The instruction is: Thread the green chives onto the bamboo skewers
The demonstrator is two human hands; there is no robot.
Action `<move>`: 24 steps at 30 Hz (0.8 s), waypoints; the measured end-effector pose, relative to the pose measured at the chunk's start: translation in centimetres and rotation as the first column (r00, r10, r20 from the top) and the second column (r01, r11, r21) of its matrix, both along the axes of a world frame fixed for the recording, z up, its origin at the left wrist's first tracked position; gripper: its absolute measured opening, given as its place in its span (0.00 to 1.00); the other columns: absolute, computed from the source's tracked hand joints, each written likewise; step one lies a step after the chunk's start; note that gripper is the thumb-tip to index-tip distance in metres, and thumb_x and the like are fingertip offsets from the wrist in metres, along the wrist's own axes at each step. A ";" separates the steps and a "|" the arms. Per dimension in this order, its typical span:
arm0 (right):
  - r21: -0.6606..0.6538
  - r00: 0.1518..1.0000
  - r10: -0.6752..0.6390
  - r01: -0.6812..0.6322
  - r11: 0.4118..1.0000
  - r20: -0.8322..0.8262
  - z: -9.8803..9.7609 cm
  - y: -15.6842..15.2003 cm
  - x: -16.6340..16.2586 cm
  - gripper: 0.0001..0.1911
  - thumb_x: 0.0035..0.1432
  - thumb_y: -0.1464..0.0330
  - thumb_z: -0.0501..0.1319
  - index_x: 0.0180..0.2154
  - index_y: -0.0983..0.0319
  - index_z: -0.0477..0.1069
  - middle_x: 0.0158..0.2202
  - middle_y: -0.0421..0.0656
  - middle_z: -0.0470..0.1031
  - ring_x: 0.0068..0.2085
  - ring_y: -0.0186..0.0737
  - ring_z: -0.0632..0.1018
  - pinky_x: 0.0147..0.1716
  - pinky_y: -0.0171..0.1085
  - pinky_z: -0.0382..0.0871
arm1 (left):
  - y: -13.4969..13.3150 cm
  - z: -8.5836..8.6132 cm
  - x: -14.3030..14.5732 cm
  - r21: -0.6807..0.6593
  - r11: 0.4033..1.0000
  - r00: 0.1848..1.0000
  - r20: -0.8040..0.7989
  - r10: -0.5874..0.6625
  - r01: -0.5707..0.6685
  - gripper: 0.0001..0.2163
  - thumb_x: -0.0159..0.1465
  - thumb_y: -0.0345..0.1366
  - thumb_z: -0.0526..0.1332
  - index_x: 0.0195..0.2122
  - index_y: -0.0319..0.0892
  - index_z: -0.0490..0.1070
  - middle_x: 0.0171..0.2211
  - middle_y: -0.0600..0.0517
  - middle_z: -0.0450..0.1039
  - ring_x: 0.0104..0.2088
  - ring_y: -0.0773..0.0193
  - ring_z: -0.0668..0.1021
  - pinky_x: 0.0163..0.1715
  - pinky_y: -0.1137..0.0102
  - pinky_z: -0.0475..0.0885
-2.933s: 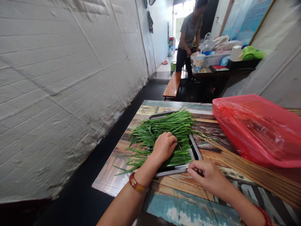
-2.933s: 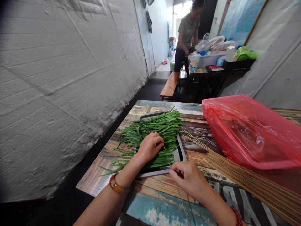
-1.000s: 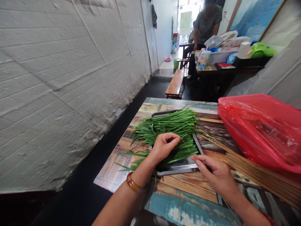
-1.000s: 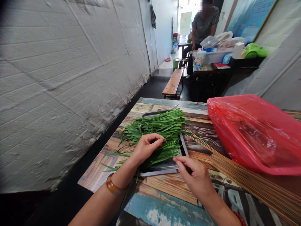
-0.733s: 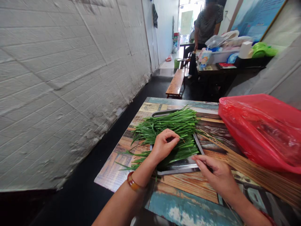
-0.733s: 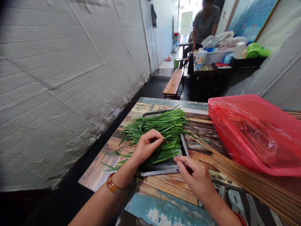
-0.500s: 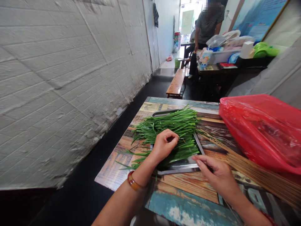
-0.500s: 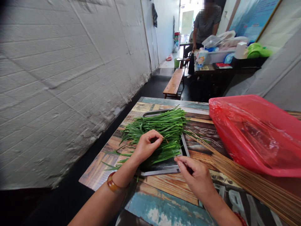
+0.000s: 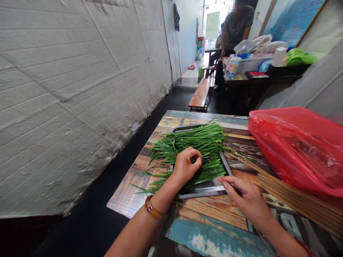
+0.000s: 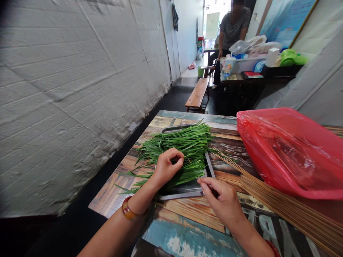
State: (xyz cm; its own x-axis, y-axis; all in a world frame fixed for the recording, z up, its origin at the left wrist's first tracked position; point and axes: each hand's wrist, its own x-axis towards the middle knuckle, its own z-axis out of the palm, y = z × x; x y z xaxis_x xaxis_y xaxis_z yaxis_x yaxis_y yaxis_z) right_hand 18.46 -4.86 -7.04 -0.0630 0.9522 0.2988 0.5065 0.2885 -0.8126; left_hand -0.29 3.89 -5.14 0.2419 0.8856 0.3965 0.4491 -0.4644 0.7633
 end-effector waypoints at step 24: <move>0.001 1.000 0.011 -0.011 1.000 0.010 -0.2 0.0 0.0 0.10 0.58 0.67 0.56 0.37 0.60 0.76 0.35 0.43 0.81 0.35 0.41 0.81 0.36 0.37 0.76 | -0.4 0.9 0.3 -0.332 0.940 0.979 0.205 -0.004 0.074 0.05 0.55 0.31 0.61 0.25 0.36 0.73 0.25 0.51 0.73 0.27 0.69 0.72 0.29 0.75 0.65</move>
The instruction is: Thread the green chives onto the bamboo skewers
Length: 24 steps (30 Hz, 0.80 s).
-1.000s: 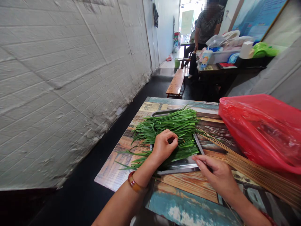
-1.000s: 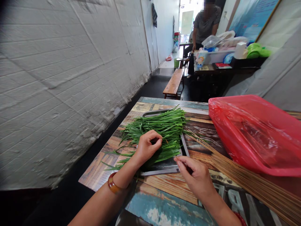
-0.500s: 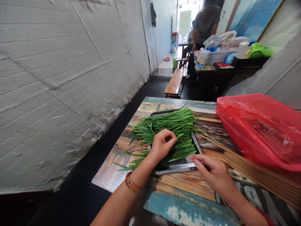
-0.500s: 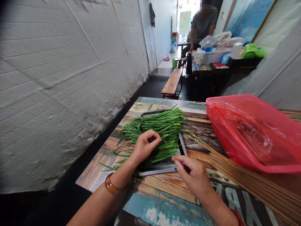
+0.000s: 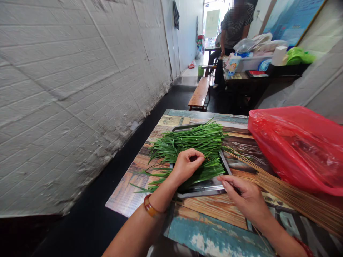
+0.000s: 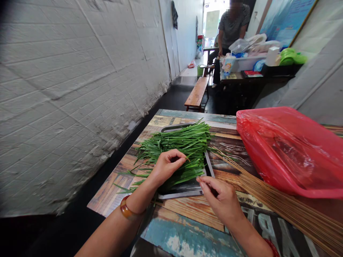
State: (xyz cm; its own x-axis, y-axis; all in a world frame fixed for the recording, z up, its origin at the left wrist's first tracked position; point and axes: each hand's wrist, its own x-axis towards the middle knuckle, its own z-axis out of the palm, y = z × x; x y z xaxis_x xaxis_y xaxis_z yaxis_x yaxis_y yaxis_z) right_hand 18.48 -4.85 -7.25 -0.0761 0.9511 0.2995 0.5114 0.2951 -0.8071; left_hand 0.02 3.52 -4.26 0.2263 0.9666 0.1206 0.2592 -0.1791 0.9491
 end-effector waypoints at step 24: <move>-0.019 1.000 -0.007 0.007 1.000 -0.020 0.2 0.0 -0.1 0.11 0.57 0.66 0.56 0.37 0.59 0.77 0.35 0.43 0.81 0.35 0.43 0.81 0.36 0.39 0.77 | 0.0 -0.4 -0.1 0.290 0.956 0.993 -0.118 -0.005 0.039 0.05 0.57 0.30 0.59 0.27 0.39 0.74 0.25 0.51 0.73 0.28 0.67 0.72 0.30 0.73 0.66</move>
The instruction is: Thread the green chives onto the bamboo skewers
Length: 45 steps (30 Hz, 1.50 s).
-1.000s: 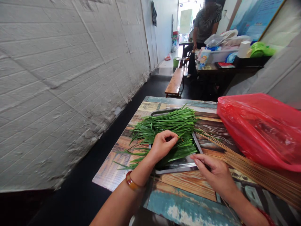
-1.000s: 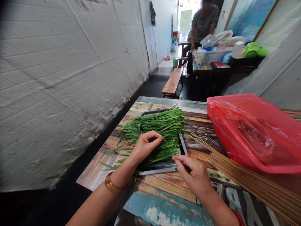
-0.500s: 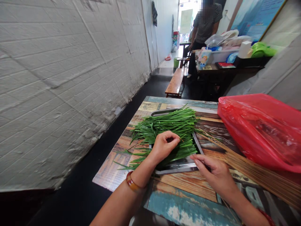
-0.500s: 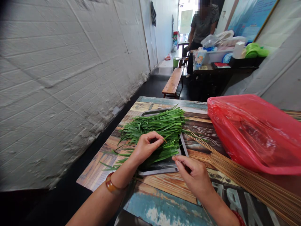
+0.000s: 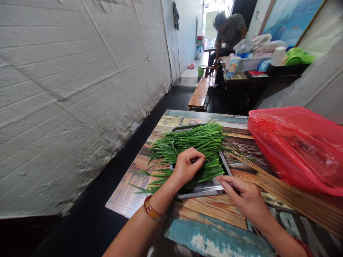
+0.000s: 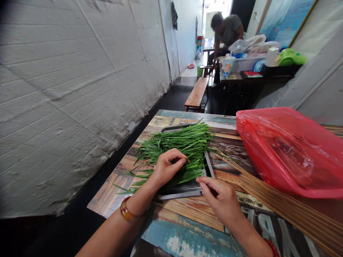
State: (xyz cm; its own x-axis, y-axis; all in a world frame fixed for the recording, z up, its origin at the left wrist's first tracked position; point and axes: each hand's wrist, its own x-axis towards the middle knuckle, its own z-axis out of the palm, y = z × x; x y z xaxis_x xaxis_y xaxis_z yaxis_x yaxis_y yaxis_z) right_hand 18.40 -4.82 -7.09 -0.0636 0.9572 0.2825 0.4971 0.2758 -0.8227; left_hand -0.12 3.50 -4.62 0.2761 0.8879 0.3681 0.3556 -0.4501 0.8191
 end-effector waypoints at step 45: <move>-0.027 0.998 0.040 -0.039 0.999 0.049 0.2 -0.1 -0.1 0.10 0.60 0.65 0.55 0.33 0.60 0.74 0.29 0.40 0.79 0.30 0.37 0.78 0.31 0.33 0.70 | -0.4 1.2 -0.3 -0.269 0.940 0.972 -0.046 -0.231 0.210 0.14 0.62 0.38 0.54 0.24 0.36 0.71 0.21 0.55 0.65 0.25 0.70 0.66 0.25 0.76 0.61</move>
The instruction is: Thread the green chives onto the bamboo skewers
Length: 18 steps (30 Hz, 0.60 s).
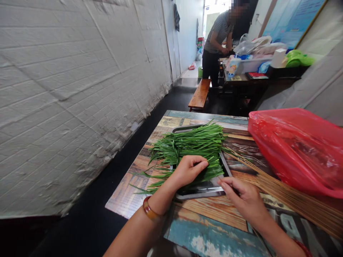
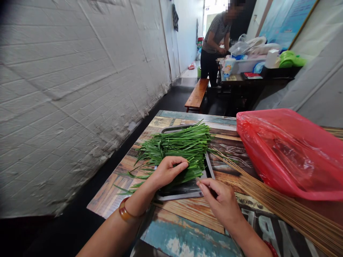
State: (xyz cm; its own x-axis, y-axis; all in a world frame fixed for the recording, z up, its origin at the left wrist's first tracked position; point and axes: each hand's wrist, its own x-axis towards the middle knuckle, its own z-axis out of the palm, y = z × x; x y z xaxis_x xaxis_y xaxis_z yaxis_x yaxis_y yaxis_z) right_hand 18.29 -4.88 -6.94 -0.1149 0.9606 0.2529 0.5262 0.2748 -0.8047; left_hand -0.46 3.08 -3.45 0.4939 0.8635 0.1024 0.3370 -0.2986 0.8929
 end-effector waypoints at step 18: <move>-0.063 0.993 0.060 -0.054 0.997 0.097 -0.2 -0.1 0.0 0.14 0.61 0.66 0.51 0.27 0.62 0.69 0.22 0.38 0.70 0.25 0.34 0.71 0.27 0.32 0.61 | 0.2 0.0 -0.3 -0.153 0.984 0.996 0.014 -0.086 0.087 0.12 0.59 0.38 0.57 0.25 0.34 0.73 0.23 0.54 0.68 0.25 0.70 0.68 0.26 0.76 0.61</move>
